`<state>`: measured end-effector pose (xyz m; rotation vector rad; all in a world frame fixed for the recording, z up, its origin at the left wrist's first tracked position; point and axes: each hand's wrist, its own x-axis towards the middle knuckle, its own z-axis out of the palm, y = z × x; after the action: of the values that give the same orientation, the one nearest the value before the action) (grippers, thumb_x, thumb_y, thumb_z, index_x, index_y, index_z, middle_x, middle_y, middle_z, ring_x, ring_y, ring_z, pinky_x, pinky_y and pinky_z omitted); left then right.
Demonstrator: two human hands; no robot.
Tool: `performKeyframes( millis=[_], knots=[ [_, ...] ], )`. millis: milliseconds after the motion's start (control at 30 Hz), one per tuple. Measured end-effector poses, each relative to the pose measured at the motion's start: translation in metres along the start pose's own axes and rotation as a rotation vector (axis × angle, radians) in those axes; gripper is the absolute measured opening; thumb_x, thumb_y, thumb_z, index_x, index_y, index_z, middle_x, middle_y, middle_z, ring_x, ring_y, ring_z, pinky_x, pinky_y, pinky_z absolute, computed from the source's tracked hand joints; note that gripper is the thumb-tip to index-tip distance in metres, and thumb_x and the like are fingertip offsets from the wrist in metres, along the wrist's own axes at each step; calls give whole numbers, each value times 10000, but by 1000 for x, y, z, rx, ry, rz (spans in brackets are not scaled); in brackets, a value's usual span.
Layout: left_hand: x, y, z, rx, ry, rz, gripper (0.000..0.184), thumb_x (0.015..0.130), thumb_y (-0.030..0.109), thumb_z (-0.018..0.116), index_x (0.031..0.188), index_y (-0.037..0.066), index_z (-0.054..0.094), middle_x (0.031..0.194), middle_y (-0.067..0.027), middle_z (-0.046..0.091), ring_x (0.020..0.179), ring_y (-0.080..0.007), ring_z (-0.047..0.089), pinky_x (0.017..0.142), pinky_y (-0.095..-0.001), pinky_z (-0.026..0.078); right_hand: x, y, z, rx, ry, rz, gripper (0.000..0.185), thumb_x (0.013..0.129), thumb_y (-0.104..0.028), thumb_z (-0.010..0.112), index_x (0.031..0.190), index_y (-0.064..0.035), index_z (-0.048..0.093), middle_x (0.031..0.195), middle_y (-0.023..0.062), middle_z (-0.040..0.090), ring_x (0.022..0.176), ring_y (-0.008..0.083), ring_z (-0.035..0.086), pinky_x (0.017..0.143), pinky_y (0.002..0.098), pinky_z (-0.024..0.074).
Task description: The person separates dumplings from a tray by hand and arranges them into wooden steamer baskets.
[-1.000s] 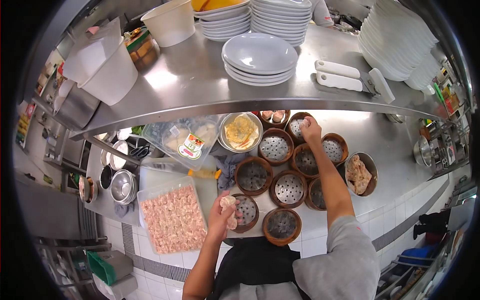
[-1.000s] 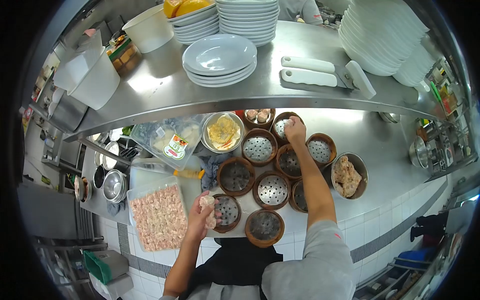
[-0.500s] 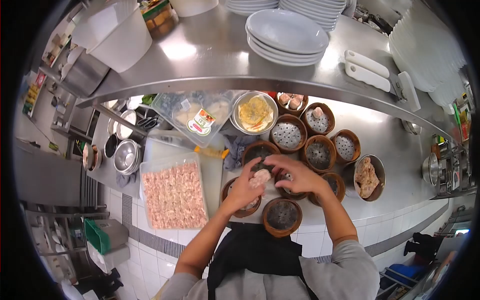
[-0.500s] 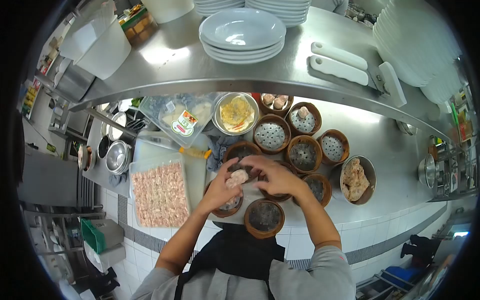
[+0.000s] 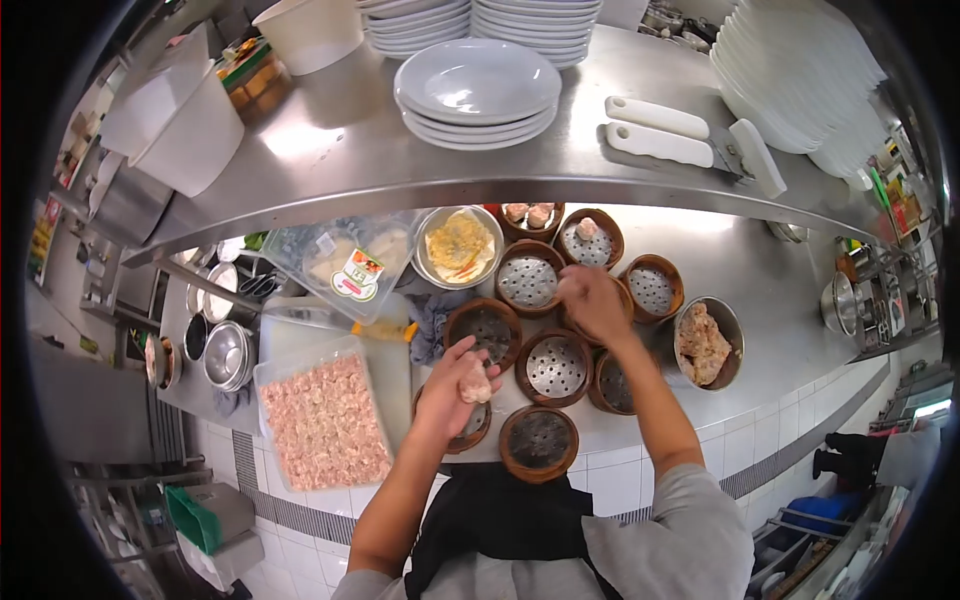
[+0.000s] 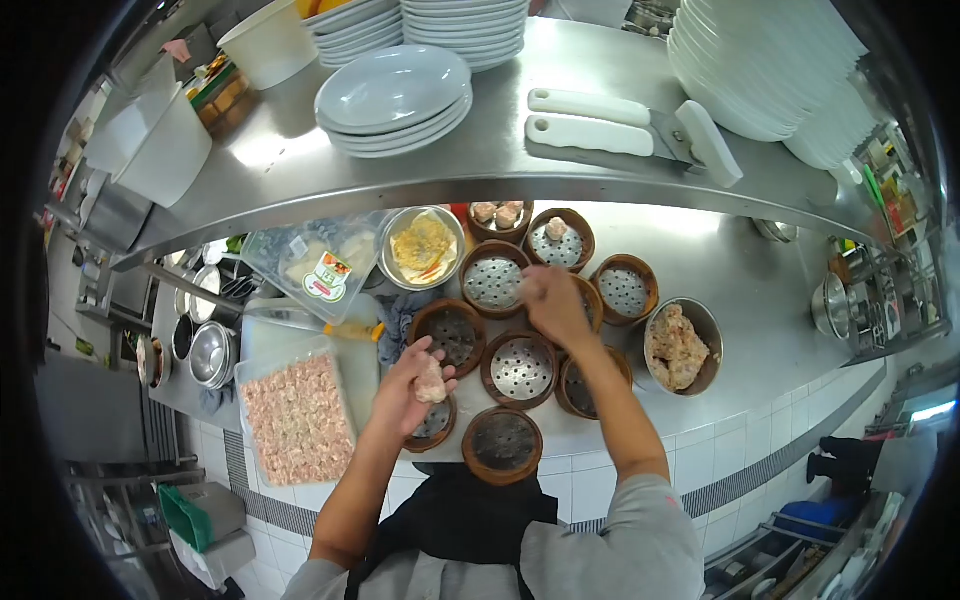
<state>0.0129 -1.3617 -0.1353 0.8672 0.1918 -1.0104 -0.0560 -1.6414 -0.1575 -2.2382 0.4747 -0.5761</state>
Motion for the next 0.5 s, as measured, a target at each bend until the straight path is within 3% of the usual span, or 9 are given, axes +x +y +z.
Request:
performKeyframes(
  millis=[33, 100, 233, 300, 367, 433, 500],
  knots=[
    [-4, 3, -2, -47, 0, -29, 518, 908, 119, 543, 1393, 98, 362, 1204, -120, 496, 1160, -342, 539, 965, -538, 469, 16, 17, -11, -131, 28, 90, 281, 815, -190, 671, 1053, -41, 655, 980, 195, 586, 879, 354, 599, 805, 424, 484],
    [-14, 5, -5, -110, -13, -22, 549, 871, 71, 533, 1393, 102, 364, 1216, -116, 492, 1178, -356, 526, 991, -581, 434, 47, 54, -23, -342, 100, 96, 211, 829, -183, 658, 993, -51, 679, 982, 216, 605, 838, 350, 608, 790, 436, 494],
    [-13, 0, -21, -245, -121, 44, 652, 776, -26, 493, 1400, 102, 353, 1257, -108, 470, 1233, -394, 484, 1037, -683, 337, 76, 107, -28, -378, 135, -10, 260, 824, -258, 687, 1024, -92, 685, 1024, 180, 617, 914, 335, 599, 830, 446, 490],
    [-15, -1, -21, -241, -95, 58, 672, 758, -62, 471, 1402, 92, 352, 1249, -109, 481, 1240, -395, 480, 1032, -670, 356, 84, 98, -26, -725, 25, 223, 326, 806, -319, 710, 1078, -145, 673, 1051, 120, 627, 1007, 329, 564, 868, 440, 479],
    [-14, -2, -19, -237, -72, 73, 694, 741, -98, 450, 1403, 82, 350, 1242, -111, 492, 1247, -396, 476, 1026, -656, 375, 86, 100, -19, -787, 10, 224, 350, 803, -337, 711, 1103, -163, 663, 1071, 97, 629, 1056, 327, 542, 881, 435, 472],
    [-17, -4, -17, -144, -78, 136, 665, 777, -138, 444, 1405, 59, 345, 1248, -100, 510, 1235, -365, 499, 1014, -576, 431, 81, 101, -14, -847, -7, 228, 375, 801, -354, 712, 1128, -181, 652, 1091, 74, 631, 1104, 326, 520, 894, 429, 466],
    [-16, -7, -16, -58, -26, 143, 642, 809, -132, 463, 1411, 55, 339, 1255, -92, 512, 1228, -340, 512, 1006, -526, 451, 76, 86, -18, -764, 188, 198, 382, 817, -326, 706, 1164, -179, 639, 1082, 87, 639, 1057, 330, 550, 903, 440, 456]
  ],
)
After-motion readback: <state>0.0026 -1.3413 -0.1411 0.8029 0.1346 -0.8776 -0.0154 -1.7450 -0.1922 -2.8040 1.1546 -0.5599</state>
